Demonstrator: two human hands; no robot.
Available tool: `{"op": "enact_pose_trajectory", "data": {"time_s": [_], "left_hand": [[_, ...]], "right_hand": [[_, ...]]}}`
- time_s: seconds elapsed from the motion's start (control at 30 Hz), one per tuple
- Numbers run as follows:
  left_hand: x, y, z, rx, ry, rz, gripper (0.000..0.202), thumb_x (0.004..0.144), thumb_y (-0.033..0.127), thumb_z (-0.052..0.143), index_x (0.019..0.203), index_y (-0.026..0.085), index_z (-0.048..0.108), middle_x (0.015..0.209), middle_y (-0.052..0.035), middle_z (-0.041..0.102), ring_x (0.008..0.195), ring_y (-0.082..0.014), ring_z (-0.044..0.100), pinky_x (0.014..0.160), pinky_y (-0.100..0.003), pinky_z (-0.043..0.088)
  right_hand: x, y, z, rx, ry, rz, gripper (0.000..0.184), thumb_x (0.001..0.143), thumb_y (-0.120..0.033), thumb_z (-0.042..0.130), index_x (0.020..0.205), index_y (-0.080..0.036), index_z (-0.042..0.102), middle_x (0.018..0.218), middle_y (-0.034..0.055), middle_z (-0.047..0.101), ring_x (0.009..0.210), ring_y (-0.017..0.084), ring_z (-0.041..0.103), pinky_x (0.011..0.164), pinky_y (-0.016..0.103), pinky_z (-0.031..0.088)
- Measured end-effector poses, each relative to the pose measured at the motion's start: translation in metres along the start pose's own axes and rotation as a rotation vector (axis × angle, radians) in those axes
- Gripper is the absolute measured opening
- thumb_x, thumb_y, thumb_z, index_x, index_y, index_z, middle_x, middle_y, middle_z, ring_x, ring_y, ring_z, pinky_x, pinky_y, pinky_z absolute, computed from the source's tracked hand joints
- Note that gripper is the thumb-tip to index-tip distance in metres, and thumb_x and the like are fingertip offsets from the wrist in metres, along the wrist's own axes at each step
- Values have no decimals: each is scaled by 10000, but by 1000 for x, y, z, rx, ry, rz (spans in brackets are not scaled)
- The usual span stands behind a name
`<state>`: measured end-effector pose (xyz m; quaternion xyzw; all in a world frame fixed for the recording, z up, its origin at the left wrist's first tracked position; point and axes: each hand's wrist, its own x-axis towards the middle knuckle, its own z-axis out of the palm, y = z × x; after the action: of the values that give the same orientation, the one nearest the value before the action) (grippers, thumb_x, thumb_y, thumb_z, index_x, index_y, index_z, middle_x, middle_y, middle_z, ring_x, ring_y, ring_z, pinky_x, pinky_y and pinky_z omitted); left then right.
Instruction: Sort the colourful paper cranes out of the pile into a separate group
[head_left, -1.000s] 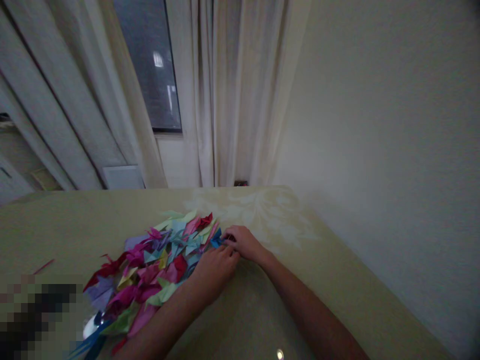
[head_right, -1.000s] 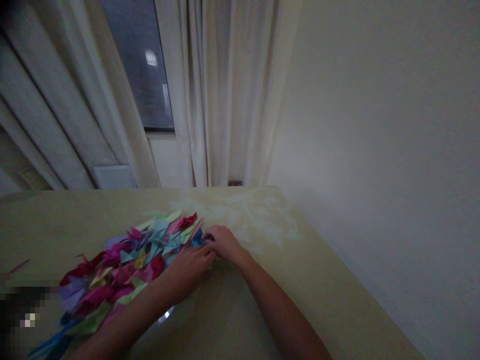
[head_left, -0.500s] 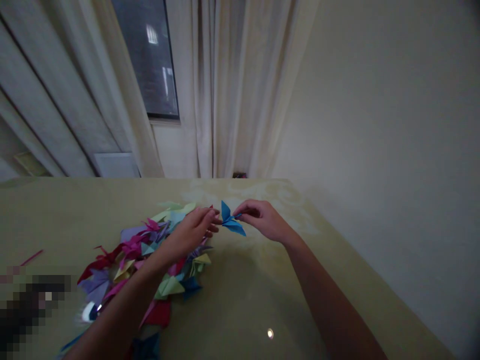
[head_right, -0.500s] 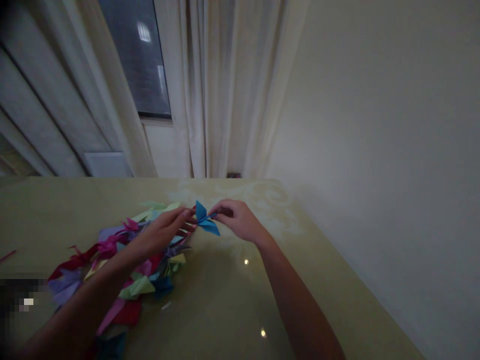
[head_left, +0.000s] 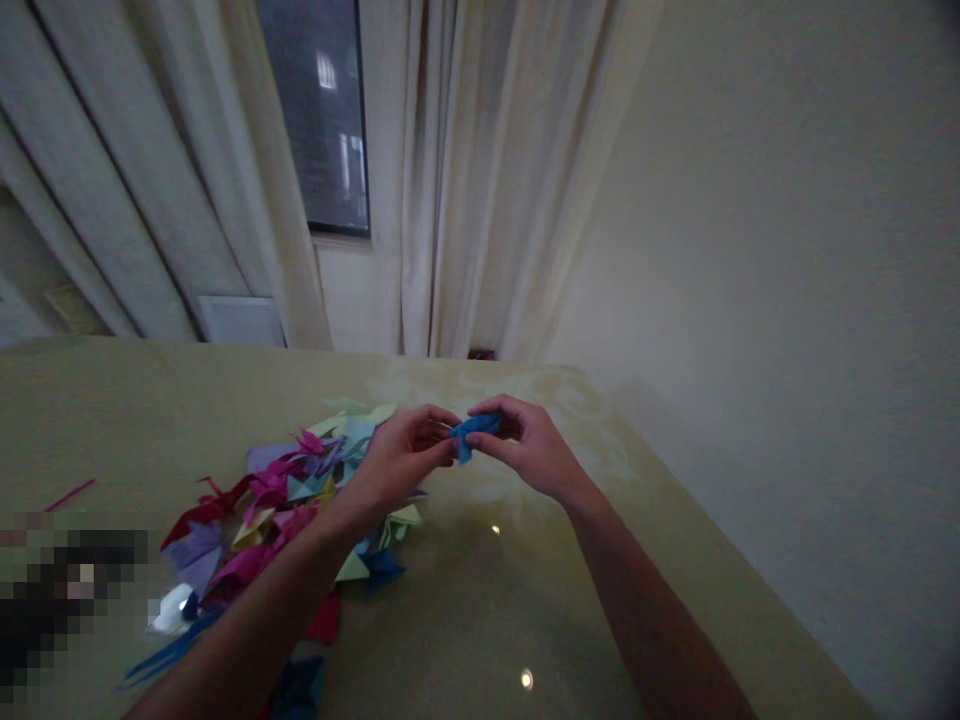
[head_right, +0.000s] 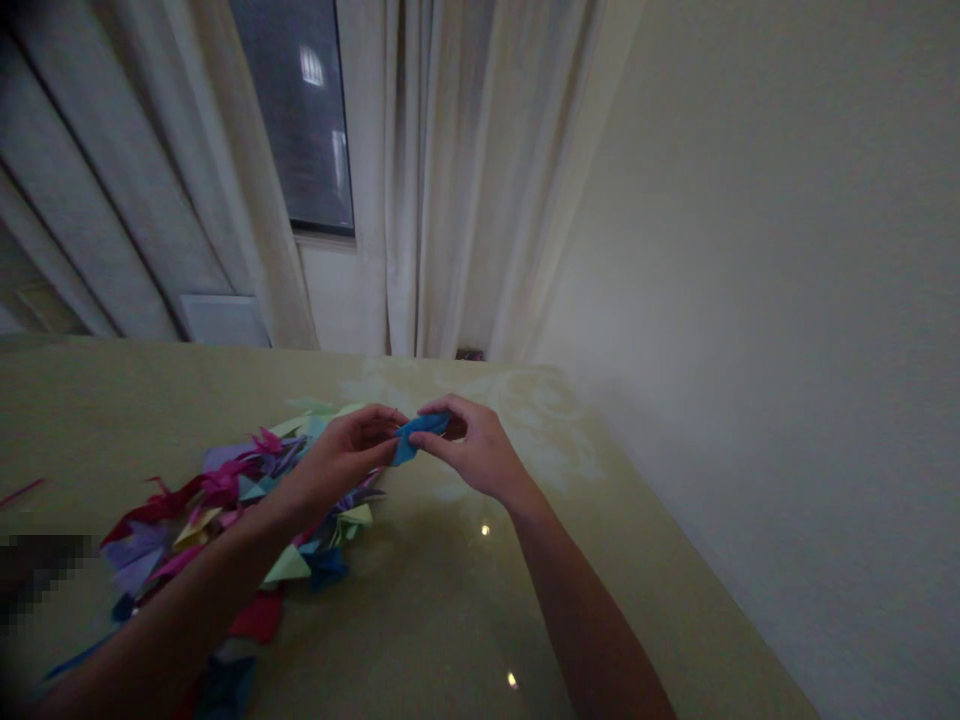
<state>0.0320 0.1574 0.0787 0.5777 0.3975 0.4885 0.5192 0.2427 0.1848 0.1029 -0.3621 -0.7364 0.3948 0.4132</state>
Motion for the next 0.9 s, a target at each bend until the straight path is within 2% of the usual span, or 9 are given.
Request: {"op": "enact_pose_trajectory", "data": {"time_s": [0.1, 0.17, 0.27, 0.33, 0.4, 0.5, 0.6, 0.77, 0.9], "left_hand": [[1, -4, -10, 217, -35, 62, 381, 857, 422, 757, 1146, 192, 660, 979, -82, 796, 886, -221, 739, 782, -329, 558], [0, -2, -23, 483, -88, 56, 298, 882, 357, 686, 1132, 196, 682, 1019, -87, 794, 914, -232, 734, 805, -341, 547], [-8, 4, -39, 906, -324, -54, 197, 857, 313, 695, 1011, 209, 758, 1036, -76, 788, 969, -258, 722, 858, -357, 522], [-13, 6, -43, 1073, -471, -141, 258, 801, 298, 767, 1050, 233, 788, 1074, -66, 782, 1029, -275, 711, 884, -352, 509], [-17, 4, -42, 1161, -544, -190, 374, 738, 231, 809, 1111, 253, 792, 1126, -64, 770, 1070, -279, 700, 892, -340, 503], [-17, -3, -34, 1196, -562, -192, 330, 737, 172, 777, 1058, 244, 802, 1132, -77, 765, 1069, -278, 696, 881, -331, 496], [-13, -4, -32, 1109, -509, -132, 208, 797, 242, 731, 997, 222, 787, 1040, -80, 770, 987, -269, 698, 825, -324, 488], [-10, 11, -34, 901, -424, -29, 227, 898, 363, 618, 1001, 200, 739, 959, -70, 749, 879, -244, 691, 764, -311, 477], [-11, 21, -29, 822, -412, 11, 261, 924, 332, 558, 1053, 189, 734, 923, -62, 743, 829, -218, 679, 736, -290, 472]], "right_hand": [[0, 2, -3, -124, -4, -41, 172, 913, -352, 764, 982, -195, 755, 854, 33, 767, 767, 190, 716, 732, 309, 561], [1, 9, -12, -251, -9, -45, 115, 934, -294, 726, 996, -206, 763, 883, 32, 779, 776, 189, 714, 741, 305, 549], [6, 29, -31, -528, -17, 26, 108, 938, -198, 682, 985, -221, 776, 953, 35, 798, 842, 196, 723, 786, 303, 528], [8, 46, -43, -683, -6, 114, 125, 914, -157, 690, 964, -223, 784, 959, 38, 802, 875, 204, 726, 805, 302, 514], [10, 63, -50, -754, 8, 187, 131, 887, -145, 719, 970, -220, 788, 943, 46, 802, 879, 216, 728, 811, 308, 507], [10, 81, -52, -766, 17, 230, 160, 870, -143, 754, 1014, -209, 784, 952, 59, 801, 898, 228, 729, 818, 316, 504], [9, 88, -50, -768, 17, 252, 215, 877, -143, 763, 1082, -207, 769, 993, 65, 801, 937, 226, 733, 824, 308, 505], [9, 94, -47, -748, 18, 259, 281, 909, -127, 736, 1174, -219, 725, 1009, 44, 795, 908, 190, 736, 813, 286, 518], [9, 95, -46, -751, 39, 255, 273, 936, -127, 718, 1198, -203, 707, 1106, 73, 780, 949, 189, 735, 838, 284, 517]]}}
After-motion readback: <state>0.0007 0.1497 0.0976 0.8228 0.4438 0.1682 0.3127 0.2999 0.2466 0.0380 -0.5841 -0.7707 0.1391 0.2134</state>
